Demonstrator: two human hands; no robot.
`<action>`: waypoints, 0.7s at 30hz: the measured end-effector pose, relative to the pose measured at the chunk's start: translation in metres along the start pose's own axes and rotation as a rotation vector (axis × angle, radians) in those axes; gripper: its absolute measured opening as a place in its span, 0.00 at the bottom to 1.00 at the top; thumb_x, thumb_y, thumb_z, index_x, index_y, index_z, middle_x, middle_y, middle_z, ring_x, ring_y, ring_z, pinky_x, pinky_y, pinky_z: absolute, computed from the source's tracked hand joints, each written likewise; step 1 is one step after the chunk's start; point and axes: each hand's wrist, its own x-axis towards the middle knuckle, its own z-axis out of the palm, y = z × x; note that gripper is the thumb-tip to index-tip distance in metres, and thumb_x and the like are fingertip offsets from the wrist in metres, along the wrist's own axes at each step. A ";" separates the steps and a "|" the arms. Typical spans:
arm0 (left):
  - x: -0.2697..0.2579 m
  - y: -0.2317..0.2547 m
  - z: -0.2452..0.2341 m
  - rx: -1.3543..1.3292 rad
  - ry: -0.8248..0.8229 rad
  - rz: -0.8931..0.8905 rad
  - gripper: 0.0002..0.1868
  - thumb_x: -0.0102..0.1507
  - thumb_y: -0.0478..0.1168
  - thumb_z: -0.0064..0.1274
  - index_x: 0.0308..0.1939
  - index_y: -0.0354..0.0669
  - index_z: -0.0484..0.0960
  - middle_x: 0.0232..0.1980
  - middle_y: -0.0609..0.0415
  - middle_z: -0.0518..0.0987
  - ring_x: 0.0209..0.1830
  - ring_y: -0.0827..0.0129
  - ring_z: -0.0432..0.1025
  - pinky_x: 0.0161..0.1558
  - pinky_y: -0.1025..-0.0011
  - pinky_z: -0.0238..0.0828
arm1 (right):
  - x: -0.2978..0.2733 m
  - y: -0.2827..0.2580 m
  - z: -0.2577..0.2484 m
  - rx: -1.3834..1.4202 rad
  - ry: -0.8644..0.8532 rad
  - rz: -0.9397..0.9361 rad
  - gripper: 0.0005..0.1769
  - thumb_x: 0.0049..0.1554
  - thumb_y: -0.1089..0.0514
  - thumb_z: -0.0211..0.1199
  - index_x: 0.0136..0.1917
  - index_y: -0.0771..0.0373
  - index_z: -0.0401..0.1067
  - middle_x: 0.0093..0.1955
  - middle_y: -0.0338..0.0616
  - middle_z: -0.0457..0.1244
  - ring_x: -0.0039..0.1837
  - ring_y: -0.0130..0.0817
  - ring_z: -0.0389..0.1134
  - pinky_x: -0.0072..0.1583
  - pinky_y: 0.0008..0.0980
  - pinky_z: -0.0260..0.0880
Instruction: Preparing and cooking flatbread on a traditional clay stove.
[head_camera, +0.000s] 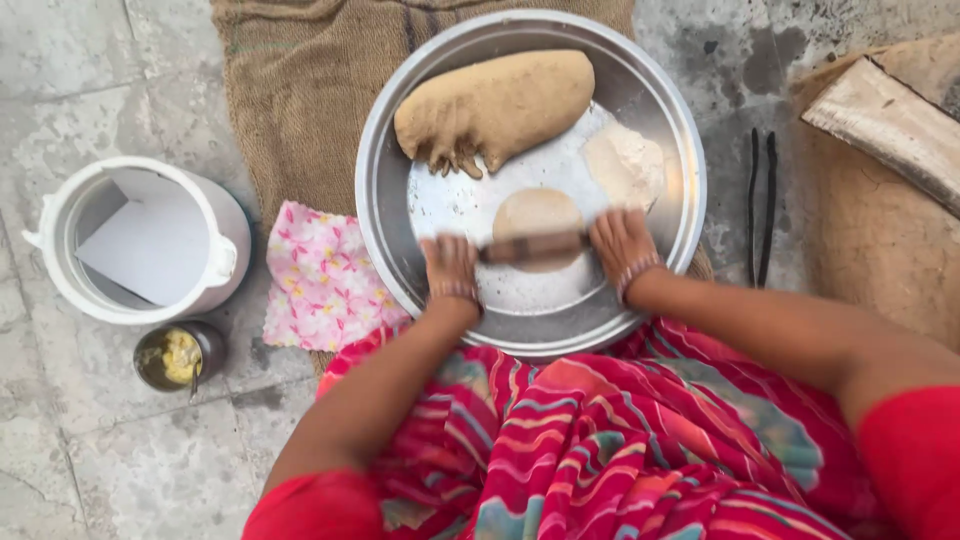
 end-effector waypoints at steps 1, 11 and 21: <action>0.006 0.001 0.004 0.000 -0.006 0.005 0.32 0.65 0.43 0.42 0.74 0.51 0.58 0.70 0.47 0.60 0.71 0.47 0.50 0.62 0.30 0.40 | 0.002 -0.002 0.001 0.005 -0.006 -0.004 0.21 0.64 0.52 0.49 0.68 0.58 0.66 0.65 0.48 0.60 0.71 0.45 0.57 0.72 0.52 0.50; 0.026 0.003 0.023 -0.068 0.192 -0.183 0.25 0.66 0.42 0.39 0.69 0.53 0.64 0.65 0.51 0.67 0.69 0.51 0.56 0.64 0.36 0.42 | 0.022 0.012 -0.040 -0.166 -0.090 0.043 0.24 0.59 0.50 0.52 0.66 0.59 0.64 0.60 0.45 0.60 0.65 0.39 0.59 0.65 0.47 0.52; -0.021 0.006 -0.022 -0.339 0.294 -0.055 0.22 0.61 0.39 0.40 0.60 0.52 0.68 0.60 0.51 0.68 0.65 0.50 0.57 0.61 0.33 0.43 | -0.009 0.021 -0.051 -0.187 -0.238 -0.034 0.25 0.58 0.49 0.51 0.66 0.60 0.64 0.58 0.46 0.61 0.63 0.41 0.60 0.67 0.52 0.49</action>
